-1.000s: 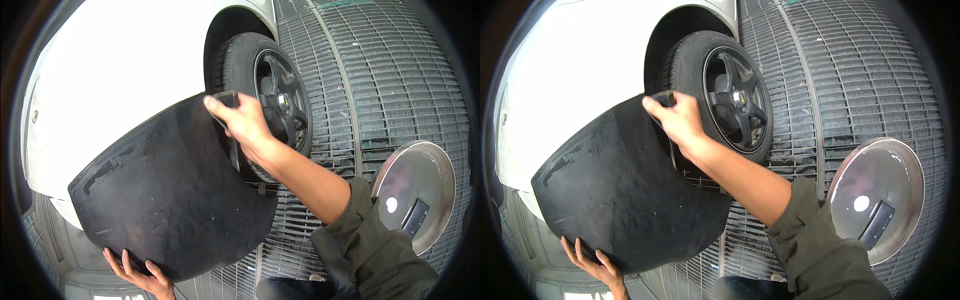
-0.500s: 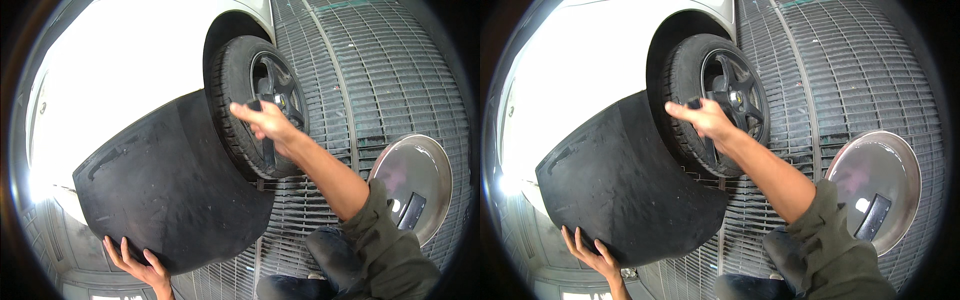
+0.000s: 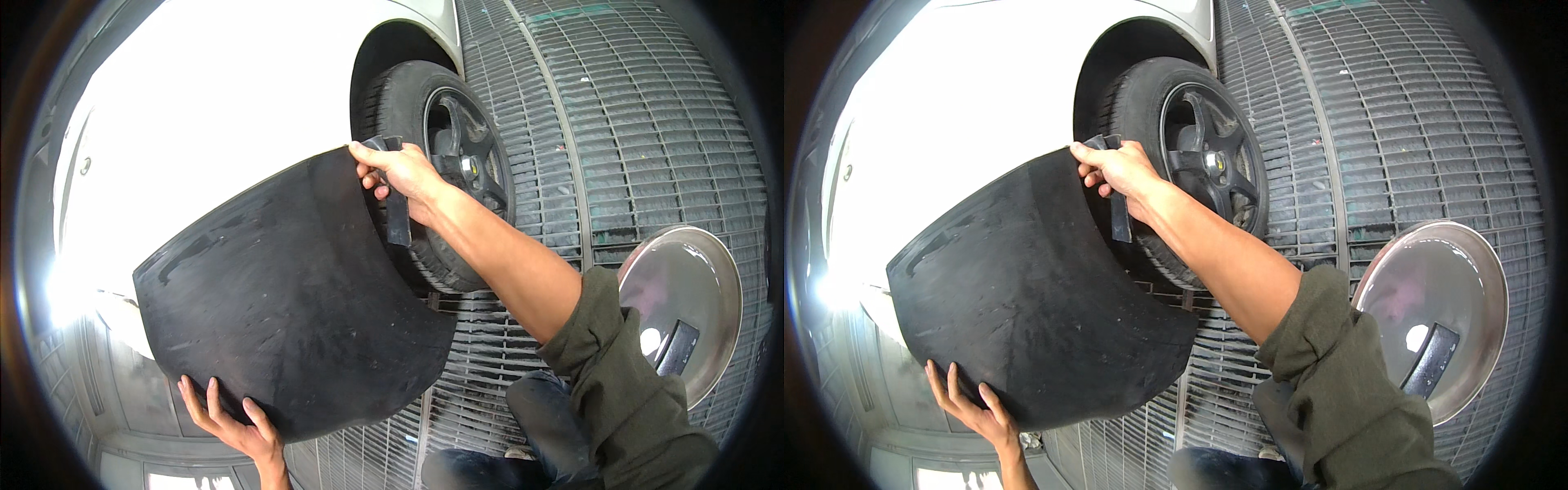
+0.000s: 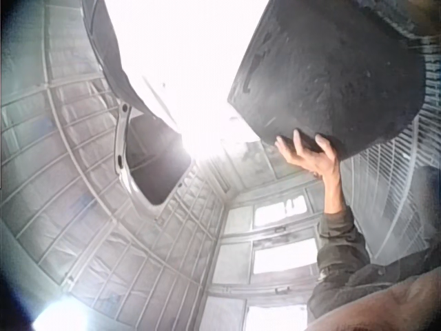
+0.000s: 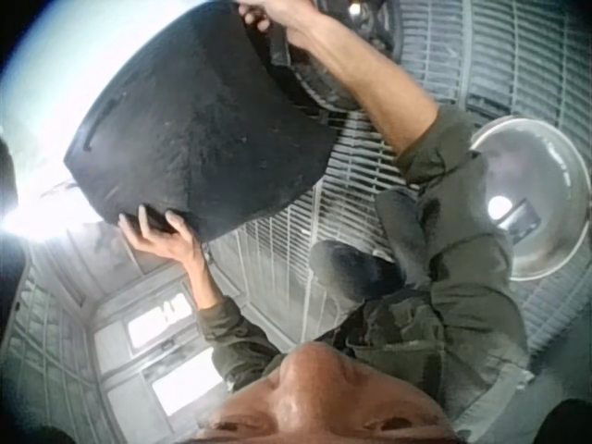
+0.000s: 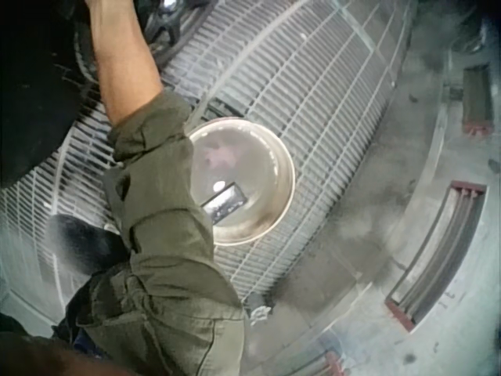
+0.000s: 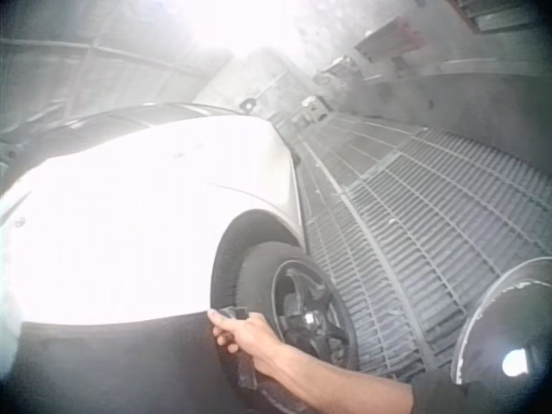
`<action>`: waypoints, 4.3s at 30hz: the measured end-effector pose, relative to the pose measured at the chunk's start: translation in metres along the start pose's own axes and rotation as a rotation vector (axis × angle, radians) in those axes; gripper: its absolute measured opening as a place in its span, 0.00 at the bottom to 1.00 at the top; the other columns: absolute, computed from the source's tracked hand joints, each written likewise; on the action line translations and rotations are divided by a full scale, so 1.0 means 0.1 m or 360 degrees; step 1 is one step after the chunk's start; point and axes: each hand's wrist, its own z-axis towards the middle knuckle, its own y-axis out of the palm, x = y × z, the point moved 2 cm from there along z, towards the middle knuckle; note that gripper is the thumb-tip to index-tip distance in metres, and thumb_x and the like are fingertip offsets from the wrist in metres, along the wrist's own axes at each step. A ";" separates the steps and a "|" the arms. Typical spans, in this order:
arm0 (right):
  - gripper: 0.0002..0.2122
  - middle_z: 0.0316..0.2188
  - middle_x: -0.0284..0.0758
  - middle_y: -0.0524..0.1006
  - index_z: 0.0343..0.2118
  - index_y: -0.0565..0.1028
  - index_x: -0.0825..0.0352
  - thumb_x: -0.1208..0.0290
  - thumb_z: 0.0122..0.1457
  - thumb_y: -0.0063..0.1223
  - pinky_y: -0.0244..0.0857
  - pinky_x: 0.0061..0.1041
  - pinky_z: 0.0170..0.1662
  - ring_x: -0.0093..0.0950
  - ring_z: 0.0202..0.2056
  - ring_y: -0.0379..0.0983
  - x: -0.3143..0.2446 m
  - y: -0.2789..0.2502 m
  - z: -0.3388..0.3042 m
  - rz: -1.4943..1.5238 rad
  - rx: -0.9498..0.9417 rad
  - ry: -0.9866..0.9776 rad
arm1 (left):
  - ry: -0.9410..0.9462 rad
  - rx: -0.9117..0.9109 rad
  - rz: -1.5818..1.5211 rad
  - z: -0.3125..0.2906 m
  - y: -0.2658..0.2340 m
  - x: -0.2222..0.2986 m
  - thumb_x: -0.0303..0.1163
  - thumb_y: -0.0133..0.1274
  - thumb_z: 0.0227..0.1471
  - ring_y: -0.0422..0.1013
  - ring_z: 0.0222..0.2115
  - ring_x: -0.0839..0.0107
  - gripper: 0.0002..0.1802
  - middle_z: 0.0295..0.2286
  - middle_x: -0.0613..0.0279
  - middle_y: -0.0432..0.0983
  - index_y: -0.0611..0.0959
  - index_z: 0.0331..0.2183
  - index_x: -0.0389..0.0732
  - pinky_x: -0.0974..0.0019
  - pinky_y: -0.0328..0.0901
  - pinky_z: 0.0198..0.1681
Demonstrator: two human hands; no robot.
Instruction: The person applies a black vinyl wrap to the rear bumper of a white car. They smooth the material with a squeegee, retrieve a utility knife blade, and trim the edges along the bumper contours. The person then smooths the wrapped surface again to remove bubbles and ensure adhesion.
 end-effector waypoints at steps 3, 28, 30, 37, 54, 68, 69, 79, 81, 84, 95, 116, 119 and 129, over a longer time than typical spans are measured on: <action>0.13 0.24 0.24 0.73 0.33 0.79 0.65 0.60 0.66 0.59 0.57 0.17 0.24 0.14 0.22 0.64 0.10 -0.01 -0.01 0.0011 0.0103 0.0199 | 0.0022 0.0005 -0.0032 0.01 -0.01 0.01 0.41 0.47 0.63 0.51 0.68 0.43 0.27 0.66 0.44 0.55 0.72 0.59 0.38 0.40 0.47 0.69; 0.13 0.27 0.30 0.78 0.36 0.78 0.68 0.61 0.59 0.63 0.63 0.24 0.18 0.20 0.20 0.69 -0.10 -1.22 -1.85 -0.0618 0.0525 0.0459 | -0.0644 0.0222 -0.0178 -0.05 0.05 0.10 0.40 0.51 0.58 0.52 0.69 0.44 0.40 0.68 0.42 0.54 0.63 0.67 0.33 0.47 0.48 0.71; 0.13 0.30 0.29 0.78 0.37 0.78 0.66 0.66 0.53 0.69 0.67 0.25 0.25 0.20 0.24 0.70 -0.38 -1.11 -2.15 -0.0809 0.0398 0.0398 | -0.0677 0.0196 -0.0087 -0.08 -0.05 0.00 0.39 0.53 0.56 0.51 0.69 0.45 0.42 0.68 0.41 0.54 0.62 0.67 0.32 0.46 0.47 0.71; 0.14 0.37 0.33 0.82 0.42 0.79 0.70 0.78 0.52 0.67 0.72 0.30 0.46 0.24 0.40 0.76 -0.89 -1.96 -3.56 -0.1685 0.0458 -0.0031 | -0.0793 0.0251 -0.0251 0.00 0.16 0.33 0.39 0.58 0.53 0.52 0.69 0.43 0.44 0.67 0.37 0.54 0.62 0.65 0.28 0.45 0.49 0.70; 0.31 0.33 0.42 0.80 0.53 0.77 0.68 0.39 0.66 0.49 0.74 0.35 0.41 0.30 0.37 0.79 -0.71 -2.85 -3.79 -0.2617 0.0034 0.1210 | -0.0474 0.0154 -0.0592 -0.35 -0.13 -0.07 0.41 0.62 0.52 0.53 0.68 0.42 0.41 0.67 0.41 0.55 0.69 0.63 0.35 0.44 0.51 0.69; 0.22 0.42 0.55 0.81 0.48 0.78 0.77 0.60 0.62 0.57 0.75 0.45 0.49 0.48 0.49 0.80 -1.33 -1.65 -4.36 -0.2661 0.1659 0.0233 | -0.0306 0.0274 -0.1050 -0.32 0.27 -1.39 0.54 0.60 0.54 0.54 0.67 0.48 0.44 0.66 0.44 0.58 0.68 0.64 0.39 0.40 0.45 0.70; 0.19 0.42 0.51 0.82 0.48 0.78 0.77 0.65 0.61 0.60 0.75 0.45 0.50 0.46 0.49 0.80 -1.27 -1.28 -4.35 -0.2500 0.1596 0.0120 | -0.0412 0.0377 -0.1049 -0.33 0.44 -1.55 0.51 0.59 0.56 0.58 0.64 0.45 0.41 0.62 0.42 0.63 0.69 0.62 0.37 0.42 0.51 0.68; 0.13 0.40 0.40 0.83 0.49 0.79 0.70 0.77 0.62 0.58 0.74 0.29 0.43 0.28 0.37 0.79 0.24 2.72 -2.89 -0.2565 0.0067 -0.1460 | -0.0379 0.0521 -0.1282 -0.51 0.46 -1.58 0.41 0.57 0.57 0.61 0.62 0.44 0.38 0.63 0.43 0.63 0.67 0.63 0.32 0.49 0.58 0.64; 0.24 0.53 0.44 0.79 0.56 0.75 0.70 0.81 0.53 0.55 0.73 0.36 0.54 0.39 0.51 0.78 0.51 3.41 -2.56 -0.2966 -0.0695 -0.2254 | -0.0386 0.0498 -0.1262 -0.64 0.48 -1.67 0.40 0.57 0.56 0.61 0.63 0.44 0.39 0.64 0.43 0.61 0.67 0.63 0.31 0.49 0.58 0.64; 0.32 0.64 0.47 0.68 0.61 0.69 0.72 0.84 0.48 0.52 0.60 0.39 0.67 0.44 0.65 0.64 0.75 3.71 -2.19 -0.3418 -0.0811 -0.2009 | -0.0473 0.0455 -0.1354 -0.70 0.46 -1.57 0.39 0.57 0.55 0.61 0.62 0.45 0.39 0.65 0.44 0.61 0.66 0.64 0.31 0.48 0.57 0.63; 0.39 0.62 0.54 0.67 0.63 0.63 0.79 0.71 0.44 0.61 0.56 0.36 0.69 0.46 0.64 0.63 1.41 4.30 -1.78 -0.3658 -0.1647 -0.1734 | -0.0743 0.0655 -0.1265 -0.99 0.58 -1.39 0.42 0.55 0.51 0.66 0.56 0.42 0.35 0.58 0.40 0.67 0.74 0.57 0.31 0.44 0.61 0.59; 0.36 0.66 0.48 0.66 0.63 0.65 0.76 0.69 0.49 0.56 0.55 0.35 0.71 0.40 0.68 0.61 1.64 4.40 -1.52 -0.3650 -0.2263 -0.1846 | -0.0850 0.0756 -0.1279 -1.04 0.69 -1.34 0.38 0.54 0.46 0.68 0.52 0.36 0.33 0.52 0.33 0.70 0.75 0.51 0.25 0.43 0.65 0.56; 0.34 0.66 0.49 0.66 0.62 0.67 0.77 0.66 0.52 0.56 0.54 0.36 0.71 0.41 0.68 0.61 1.85 4.43 -1.49 -0.3586 -0.2065 -0.1754 | -0.0902 0.0714 -0.1238 -1.06 0.69 -1.37 0.40 0.55 0.46 0.68 0.50 0.34 0.36 0.49 0.31 0.70 0.72 0.53 0.24 0.42 0.64 0.56; 0.34 0.63 0.52 0.68 0.60 0.68 0.81 0.63 0.52 0.59 0.56 0.32 0.69 0.42 0.66 0.63 1.88 4.40 -1.46 -0.3604 -0.1765 -0.1895 | -0.0834 0.0709 -0.1136 -1.01 0.66 -1.33 0.38 0.53 0.46 0.68 0.51 0.36 0.34 0.51 0.33 0.70 0.74 0.52 0.27 0.41 0.64 0.57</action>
